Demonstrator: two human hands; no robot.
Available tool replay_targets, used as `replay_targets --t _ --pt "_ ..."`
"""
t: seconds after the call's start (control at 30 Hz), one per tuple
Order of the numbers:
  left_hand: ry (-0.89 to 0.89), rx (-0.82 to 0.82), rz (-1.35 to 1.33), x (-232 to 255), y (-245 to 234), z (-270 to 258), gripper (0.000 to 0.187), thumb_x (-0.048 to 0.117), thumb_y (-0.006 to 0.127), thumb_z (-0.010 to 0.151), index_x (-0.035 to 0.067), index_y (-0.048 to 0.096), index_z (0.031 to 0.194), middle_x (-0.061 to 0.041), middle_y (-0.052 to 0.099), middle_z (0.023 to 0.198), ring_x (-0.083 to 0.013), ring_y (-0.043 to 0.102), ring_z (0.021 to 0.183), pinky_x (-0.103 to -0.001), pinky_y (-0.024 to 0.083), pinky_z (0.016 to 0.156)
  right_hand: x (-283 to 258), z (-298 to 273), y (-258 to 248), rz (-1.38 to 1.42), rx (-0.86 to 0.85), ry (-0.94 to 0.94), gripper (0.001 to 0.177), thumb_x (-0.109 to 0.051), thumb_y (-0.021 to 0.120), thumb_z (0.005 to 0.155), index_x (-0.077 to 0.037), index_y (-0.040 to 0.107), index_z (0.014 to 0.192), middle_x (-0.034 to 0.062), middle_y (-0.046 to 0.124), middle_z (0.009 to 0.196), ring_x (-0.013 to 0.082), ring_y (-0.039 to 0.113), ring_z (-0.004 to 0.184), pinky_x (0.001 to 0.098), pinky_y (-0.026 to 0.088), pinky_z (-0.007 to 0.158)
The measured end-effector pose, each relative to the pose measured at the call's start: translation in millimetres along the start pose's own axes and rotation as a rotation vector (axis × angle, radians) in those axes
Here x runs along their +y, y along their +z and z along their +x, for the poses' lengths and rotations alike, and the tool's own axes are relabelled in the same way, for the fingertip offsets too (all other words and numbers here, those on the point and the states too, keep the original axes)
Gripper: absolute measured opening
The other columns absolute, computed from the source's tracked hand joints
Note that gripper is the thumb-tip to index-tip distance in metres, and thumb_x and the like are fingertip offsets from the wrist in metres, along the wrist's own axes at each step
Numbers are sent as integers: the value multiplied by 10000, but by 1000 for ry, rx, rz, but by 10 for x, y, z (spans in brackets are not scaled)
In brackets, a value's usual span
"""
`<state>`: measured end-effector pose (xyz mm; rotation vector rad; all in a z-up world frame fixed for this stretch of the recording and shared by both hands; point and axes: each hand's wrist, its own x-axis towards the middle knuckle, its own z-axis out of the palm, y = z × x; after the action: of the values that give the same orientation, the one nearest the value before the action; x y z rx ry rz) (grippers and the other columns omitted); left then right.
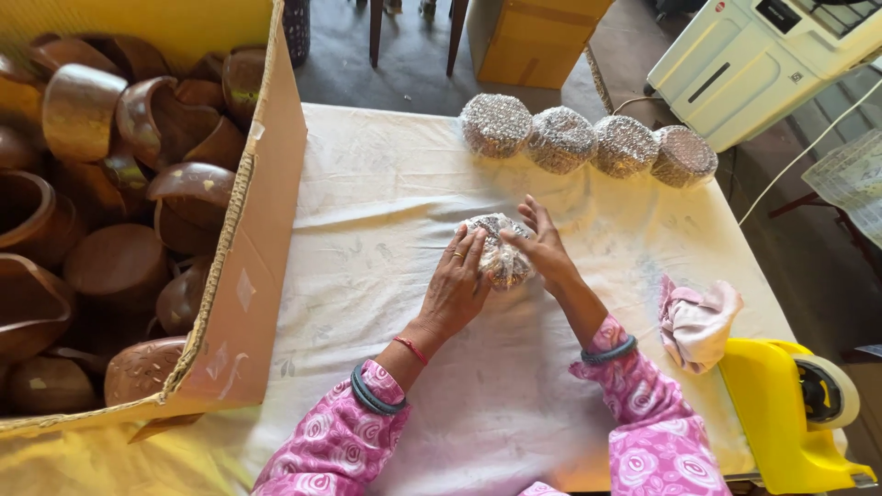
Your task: The person wraps wooden bowls in plastic wrap and bubble wrap at a table.
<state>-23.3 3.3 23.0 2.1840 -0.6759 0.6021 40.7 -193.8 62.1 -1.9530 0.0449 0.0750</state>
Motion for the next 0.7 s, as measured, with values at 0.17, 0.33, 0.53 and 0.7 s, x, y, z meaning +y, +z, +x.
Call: replay_targets --t 0.17,0.33,0.53,0.7 --pt "-176 36 -233 2 33 0 878 185 721 869 -36 239 1569 -257 270 1622 -416 348 1487 -463 385 1209 169 -199 -210 222 149 53 786 -303 751 852 -82 409 1524 147 520 1450 292 508 1355 424 491 1101" --pt "-198 177 -84 -46 68 8 959 271 846 773 -27 284 1490 -253 277 1567 -440 346 1469 -480 400 1201 321 -330 -229 181 197 -98 538 -257 727 900 -41 573 1369 98 626 1264 201 607 1194 351 548 985" --pt "-299 95 -132 -25 52 -15 840 347 824 833 -74 423 1439 -252 327 1539 -421 389 1439 -467 421 1159 -72 -486 18 -328 138 -284 374 -258 713 932 -178 680 1296 79 594 1369 238 547 1296 394 502 1039" --pt "-247 114 -140 -59 15 -20 753 316 808 847 -95 510 1402 -252 427 1496 -419 435 1416 -478 432 1145 -250 -509 146 -723 67 -633 370 -245 690 972 -212 686 1341 97 541 1468 346 373 1440 546 320 1131"
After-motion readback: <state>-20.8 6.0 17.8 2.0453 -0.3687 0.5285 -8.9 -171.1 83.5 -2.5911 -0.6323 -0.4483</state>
